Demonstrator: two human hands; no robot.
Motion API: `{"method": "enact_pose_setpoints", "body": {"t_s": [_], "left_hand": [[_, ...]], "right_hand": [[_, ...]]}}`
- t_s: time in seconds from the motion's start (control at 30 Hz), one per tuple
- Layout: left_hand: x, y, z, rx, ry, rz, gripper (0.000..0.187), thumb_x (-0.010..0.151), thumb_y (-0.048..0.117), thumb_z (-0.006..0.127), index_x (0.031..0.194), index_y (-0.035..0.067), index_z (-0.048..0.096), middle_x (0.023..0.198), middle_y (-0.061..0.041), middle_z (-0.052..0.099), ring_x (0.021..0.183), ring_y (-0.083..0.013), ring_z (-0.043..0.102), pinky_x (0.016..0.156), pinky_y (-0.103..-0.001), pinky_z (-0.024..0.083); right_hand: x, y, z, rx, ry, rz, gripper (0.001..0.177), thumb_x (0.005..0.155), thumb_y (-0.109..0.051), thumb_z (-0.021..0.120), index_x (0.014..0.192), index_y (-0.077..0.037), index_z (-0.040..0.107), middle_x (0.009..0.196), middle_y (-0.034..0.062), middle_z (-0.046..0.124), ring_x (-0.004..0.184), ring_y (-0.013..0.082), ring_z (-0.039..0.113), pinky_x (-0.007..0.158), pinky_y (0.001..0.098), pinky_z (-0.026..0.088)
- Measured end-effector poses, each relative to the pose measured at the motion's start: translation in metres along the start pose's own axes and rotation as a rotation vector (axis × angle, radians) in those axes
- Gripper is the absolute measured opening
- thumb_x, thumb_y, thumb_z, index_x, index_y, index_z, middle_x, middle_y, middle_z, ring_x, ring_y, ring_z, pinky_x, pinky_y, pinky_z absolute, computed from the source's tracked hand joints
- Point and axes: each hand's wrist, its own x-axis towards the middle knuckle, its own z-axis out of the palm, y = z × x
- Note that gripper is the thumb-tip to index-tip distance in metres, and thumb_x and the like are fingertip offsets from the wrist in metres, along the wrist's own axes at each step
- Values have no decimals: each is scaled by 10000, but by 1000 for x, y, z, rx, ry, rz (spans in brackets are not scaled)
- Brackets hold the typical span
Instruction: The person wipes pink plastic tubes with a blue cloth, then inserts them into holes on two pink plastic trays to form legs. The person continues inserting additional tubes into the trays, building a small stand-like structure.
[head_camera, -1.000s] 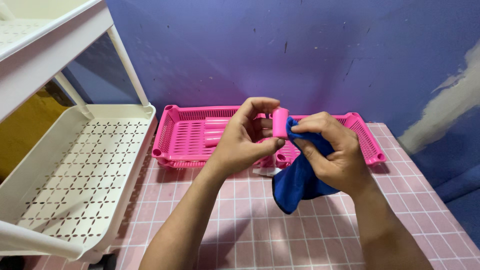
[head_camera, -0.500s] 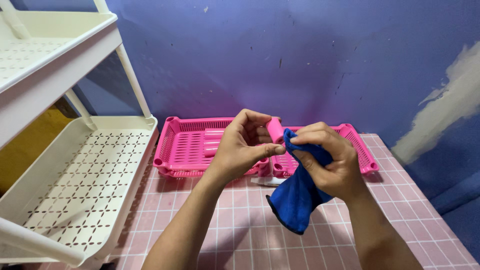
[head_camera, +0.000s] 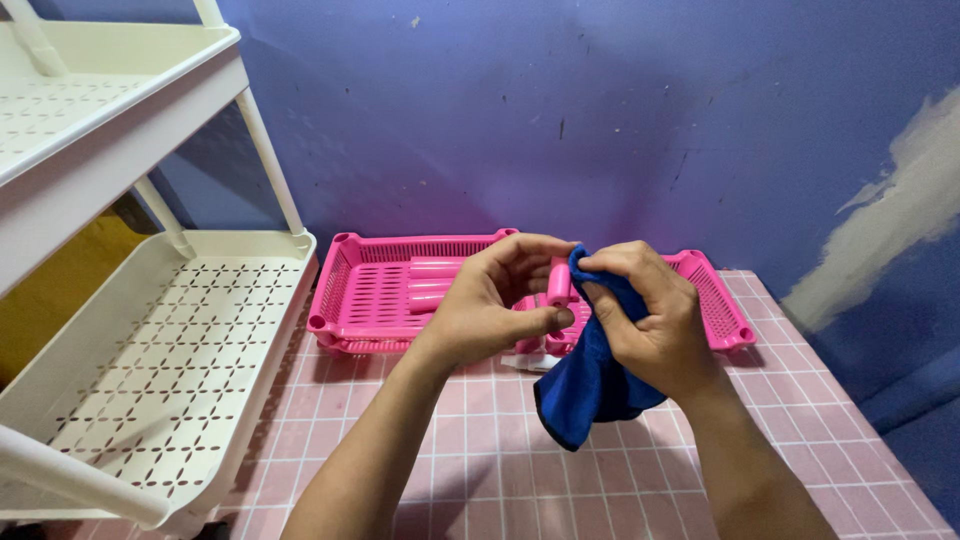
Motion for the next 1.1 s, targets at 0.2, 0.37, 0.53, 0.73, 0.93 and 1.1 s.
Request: {"method": "enact_pose_setpoints", "body": {"t_s": [0.2, 0.37, 0.53, 0.73, 0.93, 1.1], "left_hand": [[1, 0, -6, -90, 81, -52, 580, 825, -57, 829, 1322, -18, 533, 1306, -105, 628, 1140, -183, 678, 1002, -370, 621], [2, 1, -5, -43, 23, -31, 630, 857, -38, 813, 1419, 1, 532, 1328, -144, 642, 1179, -186, 674, 1007, -363, 618], [-2, 11, -14, -36, 30, -38, 628, 917, -21, 771, 1494, 17, 527, 1434, -116, 618, 1211, -158, 644, 1029, -309, 573], [1, 7, -47, -5, 270, -137, 424, 988, 90, 698, 1396, -14, 646, 1227, -139, 720, 1030, -152, 686, 921, -288, 597], [-2, 0, -94, 152, 288, -310, 320, 931, 45, 724, 1243, 2, 663, 1070, -132, 733, 941, -176, 696, 880, -319, 614], [-20, 1, -118, 864, 169, -631, 478, 758, -3, 791, 1211, 56, 648, 1082, -80, 750, 1010, -184, 725, 905, -330, 607]], "right_hand": [[-2, 5, -1, 203, -134, -54, 233, 906, 50, 717, 1105, -39, 634, 1043, 88, 677, 998, 220, 702, 902, 330, 557], [-3, 4, 5, 35, -21, 93, 230, 909, 39, 717, 1108, -27, 621, 1024, 84, 669, 974, 176, 699, 853, 297, 549], [0, 2, -7, 220, -301, 170, 205, 896, -10, 710, 1091, -44, 655, 1001, 84, 680, 953, 170, 704, 837, 290, 554], [4, 3, -3, 18, -901, 351, 297, 818, -198, 728, 1095, -92, 712, 1023, 70, 762, 993, 221, 735, 847, 362, 563], [1, 14, 13, -135, -1237, 511, 353, 826, -248, 714, 1167, -156, 726, 1091, 58, 766, 1052, 219, 724, 924, 357, 556], [3, 29, 8, -185, -1172, 556, 352, 834, -270, 719, 1169, -162, 732, 1047, 69, 791, 1006, 229, 751, 898, 367, 573]]}}
